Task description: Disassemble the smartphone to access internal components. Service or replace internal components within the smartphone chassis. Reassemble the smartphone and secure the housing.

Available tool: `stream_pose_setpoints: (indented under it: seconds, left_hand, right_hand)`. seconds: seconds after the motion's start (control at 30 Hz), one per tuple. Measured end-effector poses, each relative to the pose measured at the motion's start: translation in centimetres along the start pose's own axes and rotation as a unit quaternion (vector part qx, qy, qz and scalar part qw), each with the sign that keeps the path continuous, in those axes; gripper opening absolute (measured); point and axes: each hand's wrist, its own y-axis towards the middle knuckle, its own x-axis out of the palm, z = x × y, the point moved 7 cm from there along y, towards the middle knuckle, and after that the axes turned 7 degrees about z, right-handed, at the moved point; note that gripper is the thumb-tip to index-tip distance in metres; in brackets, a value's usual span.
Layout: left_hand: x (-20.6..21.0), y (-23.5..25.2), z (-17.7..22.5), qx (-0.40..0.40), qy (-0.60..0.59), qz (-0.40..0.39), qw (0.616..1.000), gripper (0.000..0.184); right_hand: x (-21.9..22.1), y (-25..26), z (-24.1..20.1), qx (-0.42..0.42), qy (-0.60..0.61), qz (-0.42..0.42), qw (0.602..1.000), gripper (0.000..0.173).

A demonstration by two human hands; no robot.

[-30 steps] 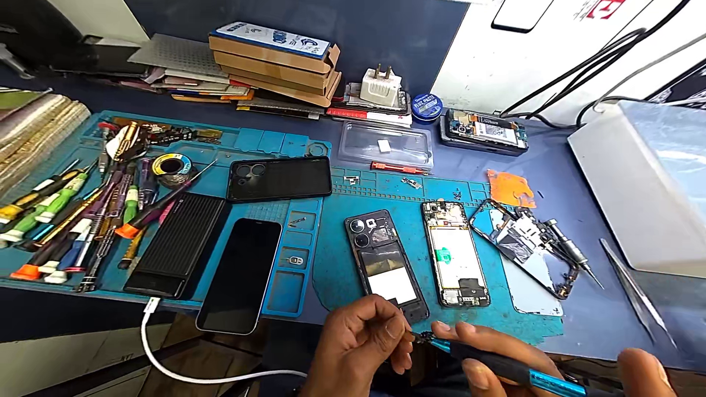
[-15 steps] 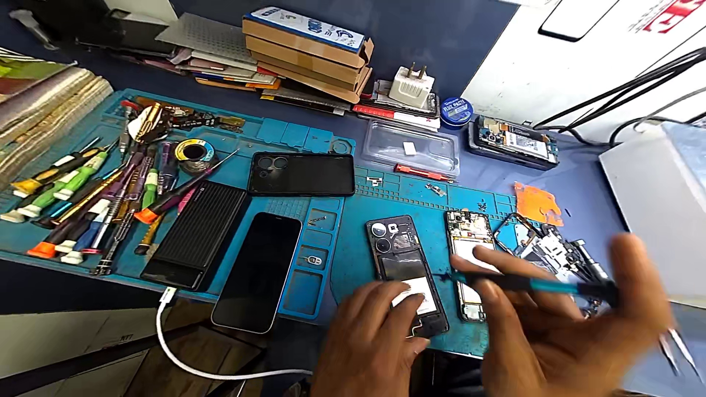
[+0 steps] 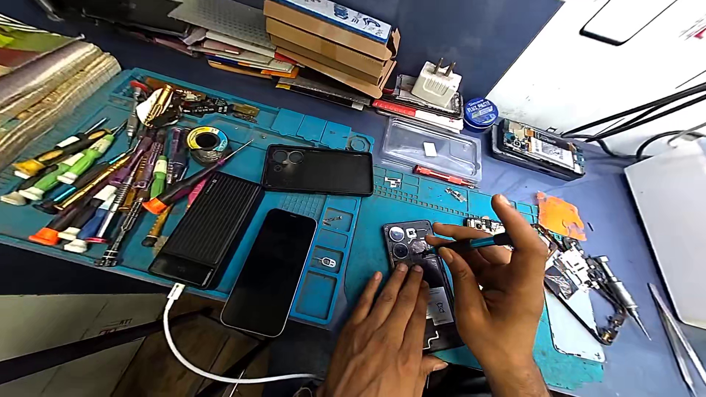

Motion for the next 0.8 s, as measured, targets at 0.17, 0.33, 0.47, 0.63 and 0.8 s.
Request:
stream_pose_setpoints:
  seconds: [0.17,0.33,0.47,0.63,0.8]
  left_hand:
    - [0.1,0.0,0.0,0.0,0.002,-0.004,1.0,0.074]
    - [0.0,0.1,0.1,0.003,-0.003,0.006,1.0,0.074]
    - [0.1,-0.1,0.1,0.0,-0.001,-0.006,1.0,0.074]
    - [0.0,0.0,0.1,0.007,-0.005,0.003,1.0,0.072]
    - [0.0,0.1,0.1,0.006,-0.005,0.007,1.0,0.074]
  right_hand:
    - [0.4,0.5,-0.1,-0.017,-0.027,-0.09,0.995,0.071]
    - [0.2,1.2,-1.0,-0.06,-0.159,-0.047,0.984,0.064]
    - [0.3,1.9,-0.8,-0.034,-0.137,-0.073,0.987,0.064]
    - [0.9,2.3,-1.2,-0.015,-0.127,-0.122,0.984,0.062]
    - [0.3,2.2,-1.0,-0.05,-0.195,-0.03,0.979,0.063]
